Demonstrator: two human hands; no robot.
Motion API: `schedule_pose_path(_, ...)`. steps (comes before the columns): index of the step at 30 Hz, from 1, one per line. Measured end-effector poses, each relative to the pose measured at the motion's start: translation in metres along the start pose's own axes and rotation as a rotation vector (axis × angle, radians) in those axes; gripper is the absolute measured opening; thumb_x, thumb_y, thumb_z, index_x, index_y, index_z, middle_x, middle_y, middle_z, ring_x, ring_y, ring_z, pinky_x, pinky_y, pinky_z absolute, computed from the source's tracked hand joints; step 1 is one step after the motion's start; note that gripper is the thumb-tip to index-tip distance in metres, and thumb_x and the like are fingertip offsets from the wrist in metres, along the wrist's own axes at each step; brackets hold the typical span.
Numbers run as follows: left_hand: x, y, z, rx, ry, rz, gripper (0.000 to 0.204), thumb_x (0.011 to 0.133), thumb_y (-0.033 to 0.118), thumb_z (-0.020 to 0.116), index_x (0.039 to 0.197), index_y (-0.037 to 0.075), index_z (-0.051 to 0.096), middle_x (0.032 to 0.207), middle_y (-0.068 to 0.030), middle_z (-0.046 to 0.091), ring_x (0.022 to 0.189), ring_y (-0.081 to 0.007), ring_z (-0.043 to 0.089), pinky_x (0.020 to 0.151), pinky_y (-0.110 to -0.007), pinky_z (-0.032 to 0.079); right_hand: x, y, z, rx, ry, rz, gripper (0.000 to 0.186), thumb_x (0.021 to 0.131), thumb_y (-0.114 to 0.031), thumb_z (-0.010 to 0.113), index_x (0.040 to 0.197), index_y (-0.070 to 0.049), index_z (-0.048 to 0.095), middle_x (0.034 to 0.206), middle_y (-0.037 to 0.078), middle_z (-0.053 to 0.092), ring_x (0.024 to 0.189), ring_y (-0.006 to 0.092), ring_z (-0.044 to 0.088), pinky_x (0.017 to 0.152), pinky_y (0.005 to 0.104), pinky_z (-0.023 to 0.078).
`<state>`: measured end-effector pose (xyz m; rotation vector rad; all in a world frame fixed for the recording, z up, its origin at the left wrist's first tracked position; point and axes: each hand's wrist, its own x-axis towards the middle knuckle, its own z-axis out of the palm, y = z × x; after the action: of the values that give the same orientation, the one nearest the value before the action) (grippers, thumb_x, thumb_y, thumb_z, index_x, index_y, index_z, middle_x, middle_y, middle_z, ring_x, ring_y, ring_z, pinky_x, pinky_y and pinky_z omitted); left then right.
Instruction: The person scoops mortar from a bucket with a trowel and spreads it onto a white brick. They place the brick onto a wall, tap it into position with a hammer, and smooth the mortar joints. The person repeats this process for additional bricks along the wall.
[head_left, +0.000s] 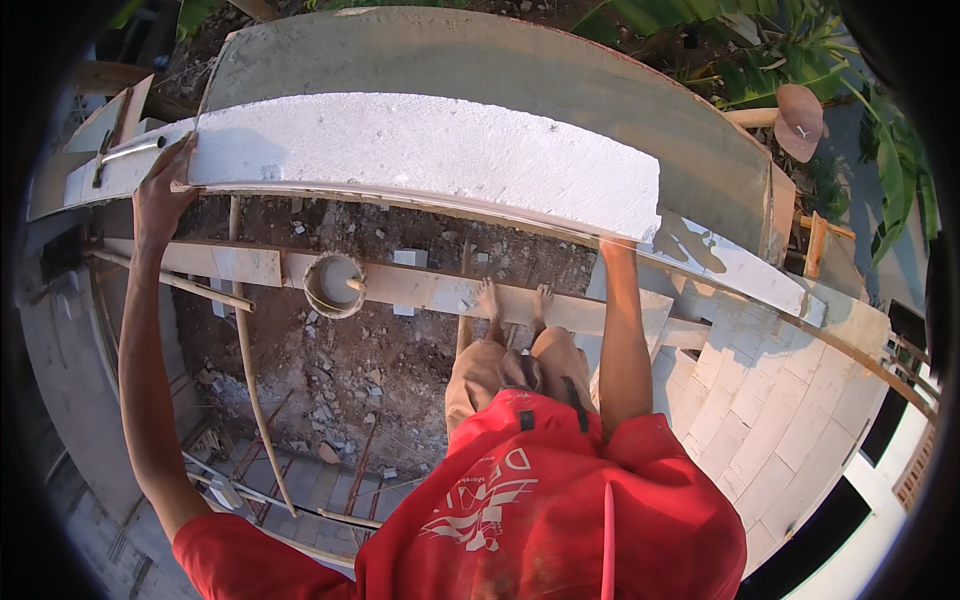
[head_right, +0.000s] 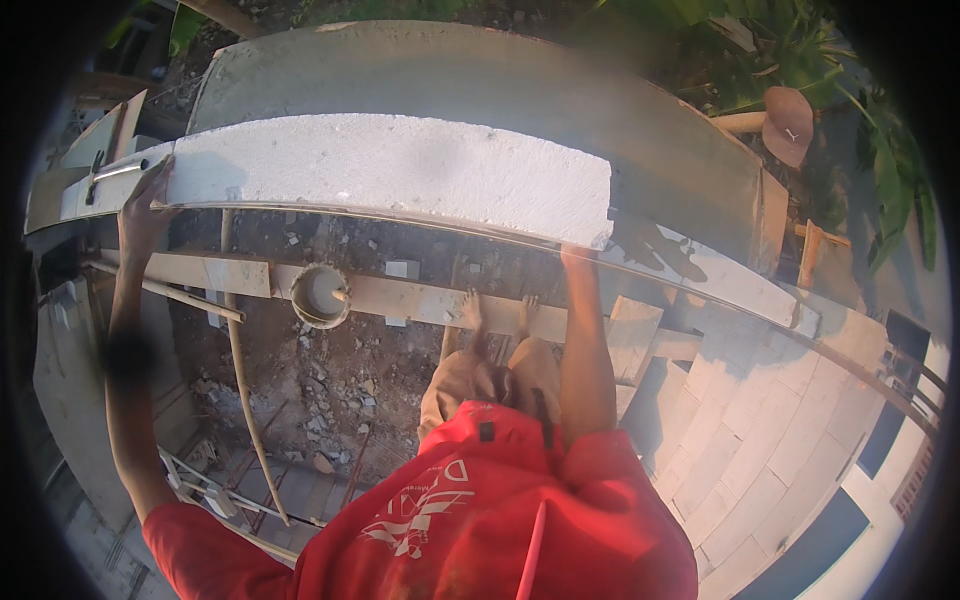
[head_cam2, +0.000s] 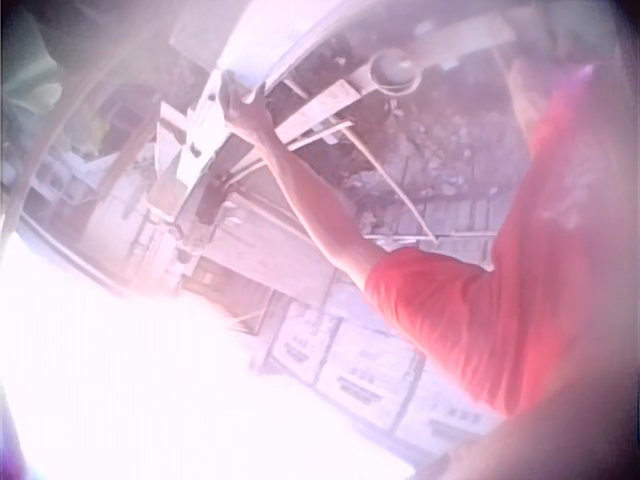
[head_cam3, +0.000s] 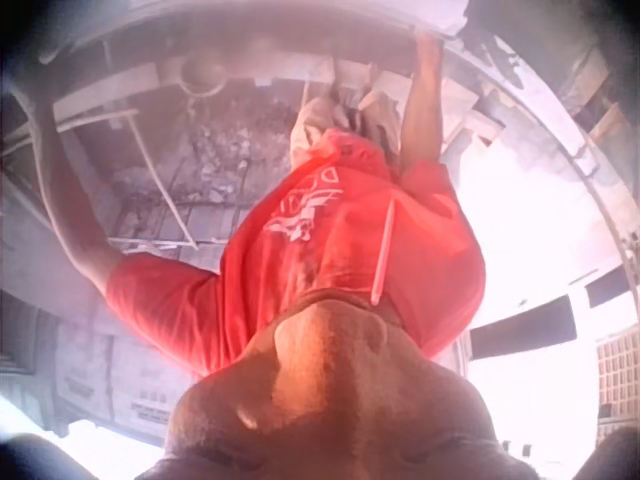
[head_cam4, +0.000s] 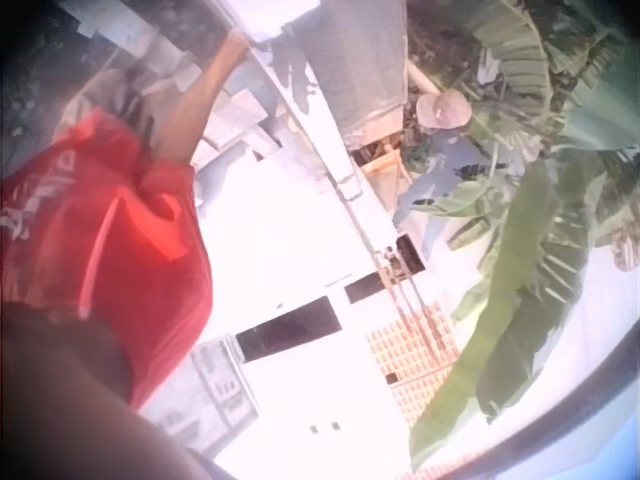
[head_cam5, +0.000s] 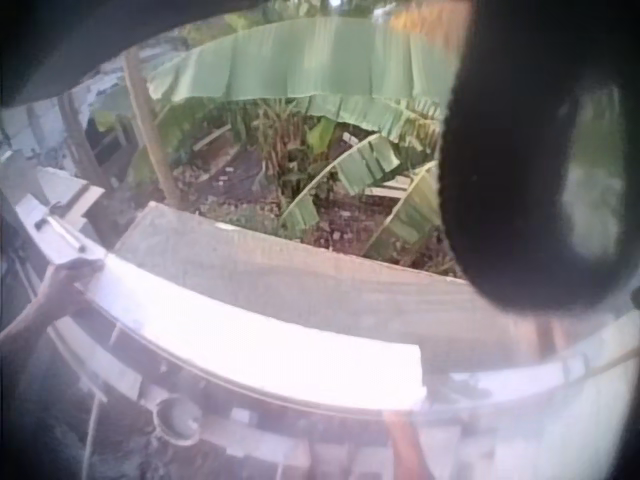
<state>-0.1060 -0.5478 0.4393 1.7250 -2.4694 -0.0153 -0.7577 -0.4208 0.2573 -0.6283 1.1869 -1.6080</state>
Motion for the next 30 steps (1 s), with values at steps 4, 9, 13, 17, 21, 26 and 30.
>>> schedule_pose_path(4,0.000,-0.005,0.002,-0.024,0.001,0.014,0.083,0.067,0.003,0.087,0.142,0.026,0.060,0.143,-0.0017,0.060,0.127,-0.0250,0.061,0.106,-0.038,0.053,-0.005,0.003,-0.004,0.005,-0.001,0.021,0.050,0.103,-0.033,0.050,0.142,-0.002,0.052,0.140,0.011,0.056,0.133,0.0218,0.051,0.110,0.0389,0.042)
schedule_pose_path(9,-0.001,-0.004,0.003,0.030,0.000,-0.035,0.084,0.066,0.003,0.087,0.142,0.028,0.060,0.143,-0.0003,0.061,0.126,-0.0240,0.062,0.105,-0.038,0.054,-0.007,0.004,-0.006,0.011,-0.007,0.033,0.052,0.103,-0.034,0.048,0.144,-0.002,0.050,0.141,0.011,0.055,0.134,0.0223,0.051,0.110,0.0391,0.043)
schedule_pose_path(13,-0.001,-0.002,0.001,0.026,-0.008,-0.029,0.085,0.065,0.003,0.087,0.141,0.029,0.060,0.144,0.0017,0.059,0.127,-0.0230,0.062,0.104,-0.037,0.055,-0.009,0.004,-0.007,0.017,-0.010,0.041,0.053,0.104,-0.036,0.046,0.145,-0.002,0.048,0.142,0.012,0.054,0.134,0.0227,0.050,0.110,0.0393,0.043)
schedule_pose_path(17,0.000,-0.001,0.000,0.014,-0.012,-0.027,0.085,0.065,0.002,0.087,0.141,0.029,0.061,0.145,0.0034,0.059,0.128,-0.0218,0.061,0.104,-0.036,0.055,-0.009,0.004,-0.009,0.030,-0.016,0.045,0.054,0.104,-0.037,0.045,0.146,-0.002,0.046,0.143,0.013,0.053,0.135,0.0231,0.050,0.110,0.0395,0.043)
schedule_pose_path(21,-0.001,-0.003,0.001,-0.007,-0.013,-0.050,0.082,0.068,-0.002,0.084,0.141,0.028,0.061,0.145,0.0042,0.059,0.129,-0.0211,0.060,0.106,-0.036,0.054,-0.011,0.006,-0.012,0.041,-0.022,0.054,0.055,0.105,-0.038,0.043,0.147,-0.002,0.045,0.144,0.013,0.052,0.135,0.0235,0.049,0.110,0.0397,0.043)
schedule_pose_path(26,-0.002,-0.006,0.002,0.037,-0.013,-0.043,0.080,0.070,0.000,0.083,0.141,0.028,0.061,0.143,0.0039,0.060,0.129,-0.0218,0.060,0.106,-0.037,0.053,-0.017,0.007,-0.014,0.055,-0.026,0.075,0.057,0.106,-0.040,0.041,0.149,-0.003,0.043,0.146,0.014,0.051,0.136,0.0241,0.049,0.110,0.0400,0.044)
schedule_pose_path(30,0.000,-0.010,0.002,0.084,-0.029,-0.037,0.079,0.069,0.004,0.086,0.140,0.028,0.062,0.141,0.0033,0.062,0.128,-0.0223,0.060,0.106,-0.037,0.053,-0.015,0.006,-0.016,0.063,-0.021,0.072,0.058,0.106,-0.041,0.039,0.150,-0.003,0.041,0.147,0.015,0.050,0.136,0.0245,0.049,0.110,0.0402,0.044)
